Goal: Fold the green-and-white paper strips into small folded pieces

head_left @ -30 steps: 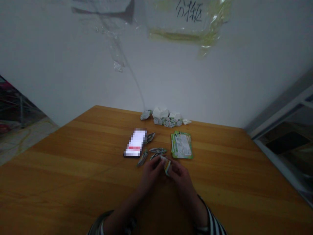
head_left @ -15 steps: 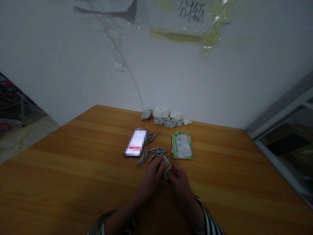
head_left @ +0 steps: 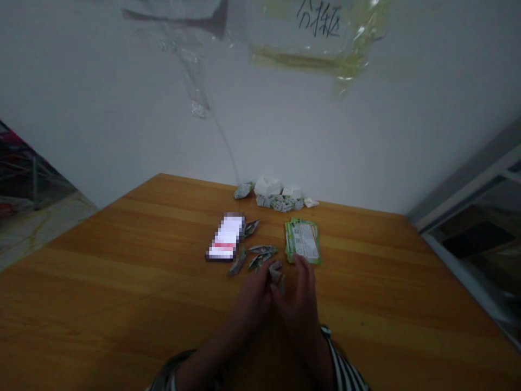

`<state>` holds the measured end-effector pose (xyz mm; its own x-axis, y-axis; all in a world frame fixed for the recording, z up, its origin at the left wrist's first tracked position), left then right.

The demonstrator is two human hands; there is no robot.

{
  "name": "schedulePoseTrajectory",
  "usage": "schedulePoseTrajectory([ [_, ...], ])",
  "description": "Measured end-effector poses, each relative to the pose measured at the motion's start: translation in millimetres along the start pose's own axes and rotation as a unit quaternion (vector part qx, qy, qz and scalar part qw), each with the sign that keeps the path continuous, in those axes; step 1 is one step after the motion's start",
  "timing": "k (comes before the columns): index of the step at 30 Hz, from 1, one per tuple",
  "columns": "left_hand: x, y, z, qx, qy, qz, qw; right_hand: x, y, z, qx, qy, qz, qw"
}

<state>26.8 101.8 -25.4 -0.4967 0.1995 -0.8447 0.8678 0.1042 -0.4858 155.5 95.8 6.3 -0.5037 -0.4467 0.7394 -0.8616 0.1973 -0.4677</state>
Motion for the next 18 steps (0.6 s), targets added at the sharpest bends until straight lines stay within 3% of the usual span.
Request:
schedulePoseTrajectory([
  [3,-2.7,3.3,0.9,0.023,-0.002,-0.050,0.998,9.1,11.1,1.1,0.062,-0.058,0.016,0.996],
  [9,-19.1,10.1,0.8,0.082,0.033,-0.144,0.986,-12.2,17.4,7.0,0.103,-0.009,0.010,0.995],
  [12,-26.9,7.7,-1.6,0.077,0.051,-0.101,0.991,-29.6,13.6,0.2,0.124,0.047,-0.048,0.990],
  [18,4.7,3.0,-9.5,0.050,-0.045,0.066,0.996,-43.1,15.9,-15.2,0.165,0.128,-0.229,0.951],
])
Point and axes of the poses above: each hand's wrist, its own z-axis away from the middle knuckle, its own y-axis out of the palm, x = y × z, the point moved 10 cm from there along -z, towards the middle knuckle, and after that the axes turned 5 degrees about y, right-handed, at the moved point
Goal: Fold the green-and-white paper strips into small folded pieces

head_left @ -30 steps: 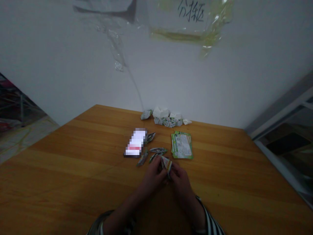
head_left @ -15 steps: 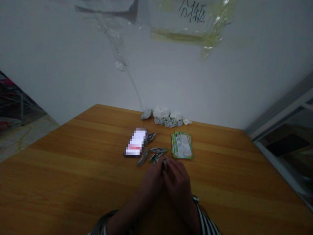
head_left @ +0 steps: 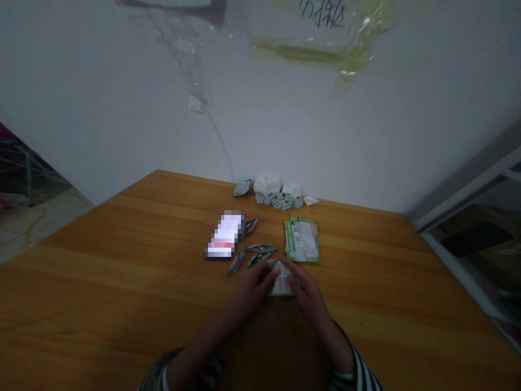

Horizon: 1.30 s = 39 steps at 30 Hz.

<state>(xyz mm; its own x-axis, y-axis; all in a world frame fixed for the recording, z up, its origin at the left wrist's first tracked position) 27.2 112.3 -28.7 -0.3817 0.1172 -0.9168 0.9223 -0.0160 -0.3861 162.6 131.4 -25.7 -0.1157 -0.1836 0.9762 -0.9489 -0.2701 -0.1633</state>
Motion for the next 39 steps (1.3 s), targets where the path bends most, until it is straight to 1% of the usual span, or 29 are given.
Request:
schedulePoseTrajectory([
  [2,4.9,-2.3,-2.5,-0.012,0.001,0.075,0.997,-2.7,6.6,-0.9,0.026,0.018,-0.048,0.998],
  [4,5.4,-4.5,-4.6,-0.016,0.009,0.140,0.990,-7.6,12.7,-0.2,0.051,0.047,-0.097,0.993],
  [6,4.6,-6.4,-6.2,-0.009,0.010,0.167,0.986,-13.6,15.4,0.9,0.072,0.082,-0.142,0.984],
  [9,3.3,-5.2,-6.8,0.020,0.000,0.168,0.986,-19.8,13.1,1.7,0.098,0.116,-0.171,0.973],
  [11,2.2,-2.6,-6.1,0.037,-0.004,0.176,0.984,-21.6,10.8,1.8,0.117,0.125,-0.175,0.970],
  [13,2.4,-0.9,-5.3,0.043,-0.009,0.180,0.983,-22.6,10.2,2.4,0.137,0.130,-0.181,0.965],
  [18,2.4,-3.0,-5.8,0.031,-0.021,0.172,0.984,-25.8,14.0,4.3,0.173,0.133,-0.187,0.958],
  [21,-2.6,-7.2,-6.9,0.025,-0.014,0.160,0.987,-26.4,14.2,3.7,0.177,0.121,-0.178,0.960],
  [24,-6.0,-13.3,-7.6,0.003,-0.004,0.134,0.991,-25.5,14.6,3.6,0.175,0.116,-0.168,0.963],
  [26,-4.2,-17.7,-7.4,-0.022,-0.003,0.119,0.993,-23.1,17.0,3.9,0.176,0.108,-0.157,0.966],
  [28,-0.5,-20.5,-6.6,-0.044,-0.006,0.107,0.993,-21.3,17.3,2.8,0.161,0.094,-0.140,0.973],
  [29,1.3,-21.1,-6.2,-0.051,-0.007,0.104,0.993,-21.5,15.6,1.5,0.143,0.088,-0.127,0.978],
  [31,4.6,-20.9,-5.4,-0.057,-0.013,0.104,0.993,-23.6,8.8,-1.7,0.093,0.077,-0.098,0.988],
  [34,9.7,-17.2,-5.0,-0.047,-0.031,0.114,0.992,-27.3,-4.1,-5.3,0.016,0.066,-0.065,0.996],
  [36,10.6,-14.0,-5.5,-0.038,-0.028,0.125,0.991,-29.9,-9.6,-6.0,-0.016,0.068,-0.074,0.995],
  [39,12.6,-13.7,-5.8,-0.050,-0.020,0.156,0.986,-30.9,-12.3,-5.4,-0.036,0.075,-0.095,0.992],
])
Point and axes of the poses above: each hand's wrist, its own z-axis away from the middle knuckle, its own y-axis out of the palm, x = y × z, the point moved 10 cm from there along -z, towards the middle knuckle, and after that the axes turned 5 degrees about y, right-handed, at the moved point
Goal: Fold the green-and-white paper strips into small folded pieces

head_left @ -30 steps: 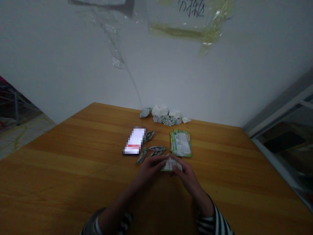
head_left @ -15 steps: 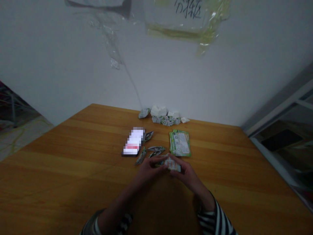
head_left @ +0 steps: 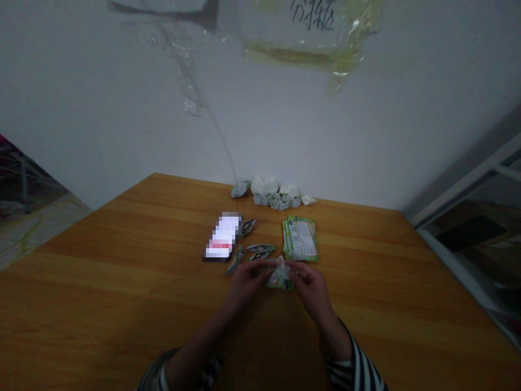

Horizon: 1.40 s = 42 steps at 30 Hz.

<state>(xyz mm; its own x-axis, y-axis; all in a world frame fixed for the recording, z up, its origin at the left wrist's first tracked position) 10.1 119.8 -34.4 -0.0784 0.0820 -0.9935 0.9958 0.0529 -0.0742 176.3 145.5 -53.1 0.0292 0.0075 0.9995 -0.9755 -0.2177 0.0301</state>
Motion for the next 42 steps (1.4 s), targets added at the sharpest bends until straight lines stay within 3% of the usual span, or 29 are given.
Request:
schedulePoseTrajectory([
  [11,-7.6,4.5,0.8,0.044,0.006,-0.002,0.999,13.3,7.1,-0.1,0.065,-0.027,0.021,0.997],
  [22,3.7,0.0,0.9,0.025,-0.039,-0.005,0.999,2.8,-10.2,-0.4,-0.022,0.023,-0.001,0.999],
  [26,2.7,3.6,1.9,0.069,-0.041,0.034,0.996,1.3,-16.6,-2.5,-0.029,0.044,-0.054,0.997],
  [30,0.9,9.7,2.8,0.105,-0.040,0.064,0.992,1.5,-14.9,-4.5,0.006,0.046,-0.076,0.996],
  [35,1.1,-1.2,-0.9,0.049,-0.011,-0.042,0.998,3.6,-5.3,-2.0,0.043,0.048,-0.027,0.998],
  [42,-8.0,-8.5,-0.4,0.015,0.064,-0.169,0.983,22.0,-10.1,4.9,-0.022,-0.041,0.125,0.991],
])
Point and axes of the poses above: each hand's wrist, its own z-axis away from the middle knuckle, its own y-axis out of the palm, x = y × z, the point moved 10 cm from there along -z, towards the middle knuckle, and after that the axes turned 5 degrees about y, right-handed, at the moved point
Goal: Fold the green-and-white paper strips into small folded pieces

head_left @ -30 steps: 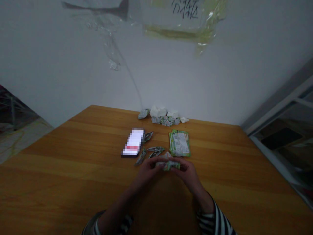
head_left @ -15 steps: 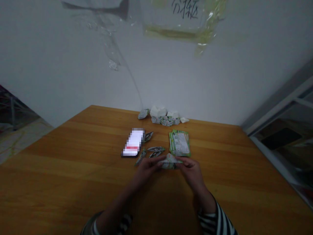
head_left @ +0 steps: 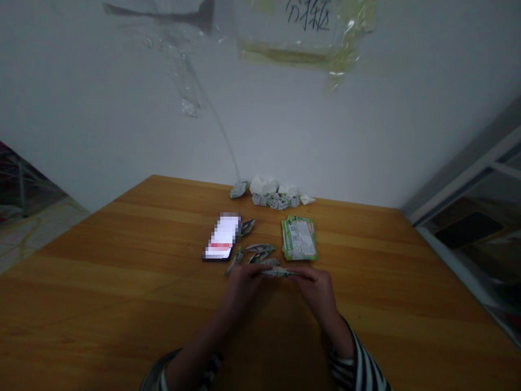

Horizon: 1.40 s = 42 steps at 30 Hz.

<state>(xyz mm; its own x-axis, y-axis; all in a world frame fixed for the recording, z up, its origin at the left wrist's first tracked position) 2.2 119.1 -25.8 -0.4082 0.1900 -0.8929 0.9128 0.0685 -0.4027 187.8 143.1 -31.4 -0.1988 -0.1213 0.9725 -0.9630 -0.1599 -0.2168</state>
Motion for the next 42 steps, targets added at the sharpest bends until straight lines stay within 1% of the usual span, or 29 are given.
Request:
schedulePoseTrajectory([
  [2,-9.9,-1.8,-0.2,-0.011,0.045,-0.021,0.999,4.9,-2.5,1.0,-0.016,-0.020,0.030,0.999],
  [4,-20.2,-1.4,0.3,-0.014,0.087,-0.026,0.996,6.8,-2.6,1.3,-0.018,-0.026,0.040,0.999],
  [6,-25.7,1.8,1.3,-0.003,0.107,-0.023,0.994,6.1,-1.8,1.2,-0.017,-0.020,0.040,0.999],
  [8,-24.2,7.6,2.5,0.020,0.098,-0.022,0.995,6.2,-1.3,1.5,-0.020,-0.016,0.039,0.999],
  [10,-18.3,12.3,4.0,0.039,0.073,-0.028,0.996,7.5,0.6,2.0,-0.018,-0.015,0.037,0.999],
  [14,-9.9,13.2,6.2,0.033,0.021,-0.033,0.999,7.5,10.0,1.4,0.012,0.011,-0.002,1.000],
  [16,-9.8,14.8,6.3,0.030,-0.004,-0.010,0.999,4.3,14.0,0.2,0.020,0.034,-0.037,0.999],
  [19,-10.8,20.9,5.9,0.039,-0.045,0.052,0.997,-5.5,20.1,-1.4,0.028,0.073,-0.088,0.993],
  [22,-10.2,23.2,5.0,0.034,-0.071,0.108,0.991,-14.4,28.8,-1.5,0.056,0.101,-0.126,0.985],
  [23,-9.9,22.5,4.6,0.029,-0.073,0.118,0.990,-16.2,29.8,-1.4,0.060,0.104,-0.131,0.984],
  [25,-9.6,22.8,4.2,0.031,-0.069,0.131,0.989,-19.3,26.6,-1.5,0.045,0.105,-0.130,0.985],
  [28,-9.6,30.3,5.4,0.069,-0.062,0.140,0.986,-22.0,19.9,-1.4,0.017,0.098,-0.118,0.988],
  [30,-9.0,31.2,6.2,0.076,-0.056,0.119,0.988,-21.7,20.3,-0.6,0.018,0.090,-0.106,0.990],
  [34,-9.9,24.4,6.4,0.053,-0.022,0.042,0.997,-18.5,28.8,2.4,0.050,0.081,-0.087,0.992],
  [37,-12.0,22.4,7.7,0.041,0.005,0.021,0.999,-16.9,34.4,4.0,0.070,0.071,-0.061,0.993],
  [40,-13.2,21.5,8.4,0.024,0.013,0.013,1.000,-21.2,34.0,3.8,0.058,0.073,-0.027,0.995],
  [42,-11.2,19.1,7.5,0.006,0.001,0.024,1.000,-24.1,32.5,3.5,0.043,0.079,-0.033,0.995],
])
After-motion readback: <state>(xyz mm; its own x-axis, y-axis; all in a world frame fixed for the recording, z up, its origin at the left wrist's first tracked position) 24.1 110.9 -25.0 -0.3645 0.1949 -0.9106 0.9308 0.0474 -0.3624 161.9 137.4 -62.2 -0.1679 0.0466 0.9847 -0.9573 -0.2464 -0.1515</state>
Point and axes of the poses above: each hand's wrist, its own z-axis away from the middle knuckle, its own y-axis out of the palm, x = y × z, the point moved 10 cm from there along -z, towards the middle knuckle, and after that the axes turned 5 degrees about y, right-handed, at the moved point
